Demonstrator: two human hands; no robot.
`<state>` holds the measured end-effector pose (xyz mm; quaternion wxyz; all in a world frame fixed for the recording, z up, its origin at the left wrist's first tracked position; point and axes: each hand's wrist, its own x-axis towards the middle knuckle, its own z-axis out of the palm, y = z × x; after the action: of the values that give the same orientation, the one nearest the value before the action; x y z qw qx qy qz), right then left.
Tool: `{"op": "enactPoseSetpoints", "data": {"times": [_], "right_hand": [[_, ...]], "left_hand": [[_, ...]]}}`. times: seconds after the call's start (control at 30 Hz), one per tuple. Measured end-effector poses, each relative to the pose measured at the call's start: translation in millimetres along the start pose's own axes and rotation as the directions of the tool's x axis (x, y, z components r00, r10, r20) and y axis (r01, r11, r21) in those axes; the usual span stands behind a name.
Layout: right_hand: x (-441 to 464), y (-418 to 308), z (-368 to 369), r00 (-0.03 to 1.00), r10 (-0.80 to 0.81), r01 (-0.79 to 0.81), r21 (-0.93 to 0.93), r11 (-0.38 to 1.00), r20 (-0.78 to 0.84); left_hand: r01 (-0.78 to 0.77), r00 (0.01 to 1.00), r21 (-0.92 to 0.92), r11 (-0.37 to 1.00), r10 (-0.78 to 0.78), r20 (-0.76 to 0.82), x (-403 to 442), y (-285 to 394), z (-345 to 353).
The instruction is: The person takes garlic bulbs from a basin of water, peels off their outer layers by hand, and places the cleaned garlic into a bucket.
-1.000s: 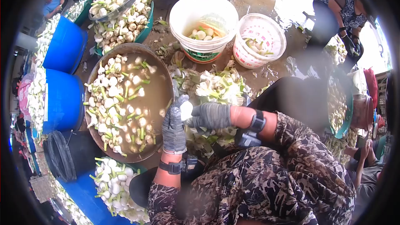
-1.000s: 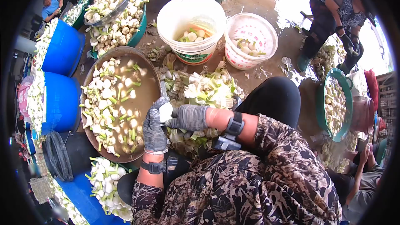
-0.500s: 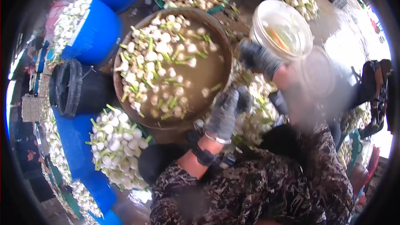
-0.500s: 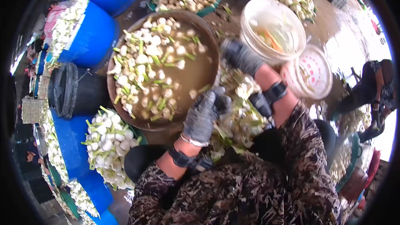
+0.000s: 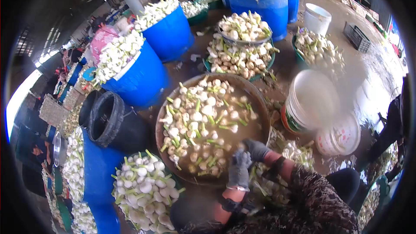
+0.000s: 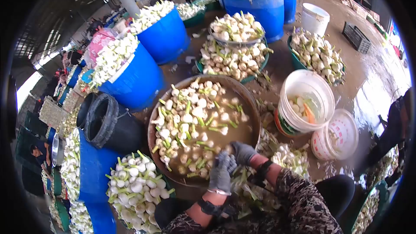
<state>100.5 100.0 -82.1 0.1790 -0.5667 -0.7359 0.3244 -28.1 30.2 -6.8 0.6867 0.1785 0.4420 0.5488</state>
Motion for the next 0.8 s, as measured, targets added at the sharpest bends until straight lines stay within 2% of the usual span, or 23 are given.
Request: {"op": "enactPoseSetpoints", "data": {"times": [0.03, 0.07, 0.1, 0.17, 0.2, 0.23, 0.27, 0.3, 0.33, 0.37, 0.4, 0.43, 0.47, 0.5, 0.57, 0.6, 0.63, 0.7, 0.73, 0.8], "right_hand": [[-6.4, 9.6, -8.3, 0.985, -0.069, 0.105, 0.226, 0.969, -0.16], [-33.3, -24.3, -53.0, 0.979, -0.047, 0.097, 0.255, 0.962, -0.197], [-47.7, -27.1, -65.8, 0.964, -0.089, 0.184, 0.391, 0.902, -0.249], [-84.5, -44.8, -91.3, 0.933, -0.104, 0.255, 0.428, 0.867, -0.344], [-104.3, -55.1, -98.2, 0.956, -0.041, 0.193, 0.517, 0.834, -0.291], [-117.1, -60.7, -104.9, 0.969, 0.001, 0.15, 0.59, 0.793, -0.247], [-127.8, -62.1, -104.7, 0.972, 0.021, 0.141, 0.656, 0.742, -0.233], [-135.8, -60.5, -102.5, 0.964, 0.047, 0.144, 0.665, 0.733, -0.26], [-144.0, -52.7, -103.3, 0.947, -0.006, 0.18, 0.516, 0.837, -0.32], [-151.3, -46.3, -104.3, 0.928, -0.069, 0.206, 0.35, 0.914, -0.366], [-161.6, -46.5, -106.7, 0.923, -0.056, 0.201, 0.352, 0.914, -0.382], [-172.6, -49.6, -110.5, 0.883, -0.036, 0.208, 0.32, 0.924, -0.468], [-181.2, -50.5, -113.5, 0.835, -0.022, 0.211, 0.284, 0.935, -0.549], [-187.0, -48.9, -115.1, 0.828, -0.015, 0.207, 0.281, 0.937, -0.56], [-196.7, -47.4, -116.4, 0.812, 0.227, 0.016, 0.411, 0.912, -0.537], [-196.3, -50.1, -115.9, 0.747, 0.201, 0.045, 0.351, 0.935, -0.633], [-197.0, -48.0, -115.4, 0.741, 0.209, 0.04, 0.353, 0.935, -0.639], [-195.1, -43.1, -113.6, 0.763, 0.081, 0.016, 0.144, 0.989, -0.642], [-194.6, -45.4, -112.8, 0.753, 0.078, -0.032, 0.082, 0.996, -0.653], [-193.0, -47.7, -110.4, 0.772, 0.093, -0.079, 0.05, 0.996, -0.629]], "left_hand": [[-0.017, 1.0, 0.106, 0.994, 0.018, -0.007, 5.2, -4.7, -10.3], [-0.033, 0.999, 0.21, 0.977, 0.036, -0.014, 10.4, -7.9, -19.0], [-0.058, 0.994, 0.347, 0.936, 0.084, -0.063, 4.8, -5.6, -9.3], [0.229, 0.967, 0.204, 0.952, -0.247, 0.064, -12.6, 8.5, 12.8], [0.378, 0.9, 0.106, 0.92, -0.392, 0.189, -16.6, 7.1, 16.2], [0.511, 0.807, 0.021, 0.859, -0.488, 0.331, -19.1, 4.8, 23.3], [0.537, 0.789, 0.033, 0.843, -0.516, 0.333, -27.6, 2.6, 31.5], [0.512, 0.788, 0.0, 0.859, -0.47, 0.398, -35.4, 2.9, 41.6], [0.484, 0.784, -0.034, 0.874, -0.416, 0.461, -41.0, 1.7, 47.7], [0.494, 0.773, -0.016, 0.869, -0.431, 0.466, -43.5, -2.2, 48.7], [0.403, 0.81, 0.035, 0.915, -0.374, 0.451, -44.7, -5.9, 50.0], [0.305, 0.841, 0.086, 0.948, -0.311, 0.442, -45.8, -8.6, 52.0], [0.331, 0.854, 0.072, 0.941, -0.331, 0.401, -48.4, -10.6, 53.1], [0.335, 0.847, 0.082, 0.939, -0.338, 0.411, -50.9, -13.1, 54.7], [0.234, 0.864, 0.159, 0.959, -0.28, 0.417, -55.4, -19.3, 56.7], [0.216, 0.874, 0.171, 0.961, -0.269, 0.405, -57.3, -21.1, 58.4], [0.221, 0.869, 0.179, 0.959, -0.276, 0.41, -58.1, -24.7, 58.3], [0.063, 0.876, 0.29, 0.955, -0.192, 0.442, -57.7, -29.7, 56.9], [0.062, 0.875, 0.294, 0.954, -0.194, 0.443, -58.4, -29.5, 57.0], [-0.081, 0.884, 0.41, 0.908, -0.124, 0.451, -60.3, -29.2, 57.8]]}}
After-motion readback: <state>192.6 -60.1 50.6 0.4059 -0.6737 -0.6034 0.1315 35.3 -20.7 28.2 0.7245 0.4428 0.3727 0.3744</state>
